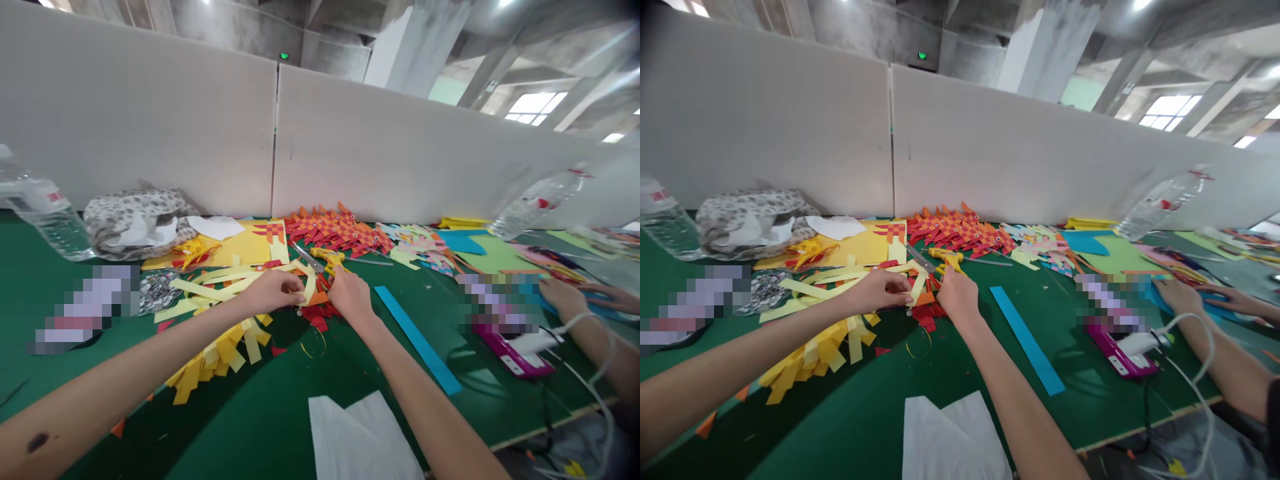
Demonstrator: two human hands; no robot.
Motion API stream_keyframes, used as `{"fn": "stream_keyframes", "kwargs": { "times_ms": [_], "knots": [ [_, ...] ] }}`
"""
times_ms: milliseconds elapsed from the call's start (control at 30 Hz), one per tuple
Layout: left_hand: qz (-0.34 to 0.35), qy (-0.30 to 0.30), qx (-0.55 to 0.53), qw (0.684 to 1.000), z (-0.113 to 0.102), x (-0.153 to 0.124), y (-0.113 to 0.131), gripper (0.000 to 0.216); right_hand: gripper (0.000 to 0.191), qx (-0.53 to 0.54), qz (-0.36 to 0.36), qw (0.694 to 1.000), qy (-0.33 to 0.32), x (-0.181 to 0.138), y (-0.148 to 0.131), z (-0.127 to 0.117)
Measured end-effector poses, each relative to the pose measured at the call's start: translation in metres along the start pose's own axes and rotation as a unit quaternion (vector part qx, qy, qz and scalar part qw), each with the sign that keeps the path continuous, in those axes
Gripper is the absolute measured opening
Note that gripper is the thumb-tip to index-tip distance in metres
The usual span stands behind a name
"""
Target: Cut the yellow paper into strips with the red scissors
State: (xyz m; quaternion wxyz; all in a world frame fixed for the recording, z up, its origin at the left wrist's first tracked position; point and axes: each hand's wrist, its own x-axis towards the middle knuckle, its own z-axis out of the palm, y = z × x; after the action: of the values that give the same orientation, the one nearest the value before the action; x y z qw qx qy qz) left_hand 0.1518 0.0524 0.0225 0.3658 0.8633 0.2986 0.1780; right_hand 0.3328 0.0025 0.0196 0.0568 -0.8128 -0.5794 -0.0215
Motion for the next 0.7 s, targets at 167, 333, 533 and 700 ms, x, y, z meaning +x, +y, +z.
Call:
{"fn": "stream_keyframes", "kwargs": {
  "times_ms": [167, 333, 533, 700],
  "knots": [
    [-0.002, 0.051, 0.069, 0.996, -0.004, -0.002, 0.013, 0.019, 0.025, 0.017, 0.027, 0.999, 0.044, -0.004, 0.014, -0.019],
    [0.009, 0.076, 0.099, 0.992, -0.004, 0.0, 0.016, 0.018, 0.031, 0.051, 0.053, 0.993, 0.092, -0.012, 0.021, -0.048],
    [0.005, 0.094, 0.12, 0.988, -0.028, -0.01, 0.021, 0.024, 0.024, 0.062, -0.014, 0.997, 0.047, -0.018, 0.015, -0.052],
    [-0.075, 0.072, 0.255, 0.961, -0.071, -0.044, 0.006, 0.031, 0.021, 0.018, 0.046, 0.999, 0.017, -0.015, 0.02, -0.025]
  ]
}}
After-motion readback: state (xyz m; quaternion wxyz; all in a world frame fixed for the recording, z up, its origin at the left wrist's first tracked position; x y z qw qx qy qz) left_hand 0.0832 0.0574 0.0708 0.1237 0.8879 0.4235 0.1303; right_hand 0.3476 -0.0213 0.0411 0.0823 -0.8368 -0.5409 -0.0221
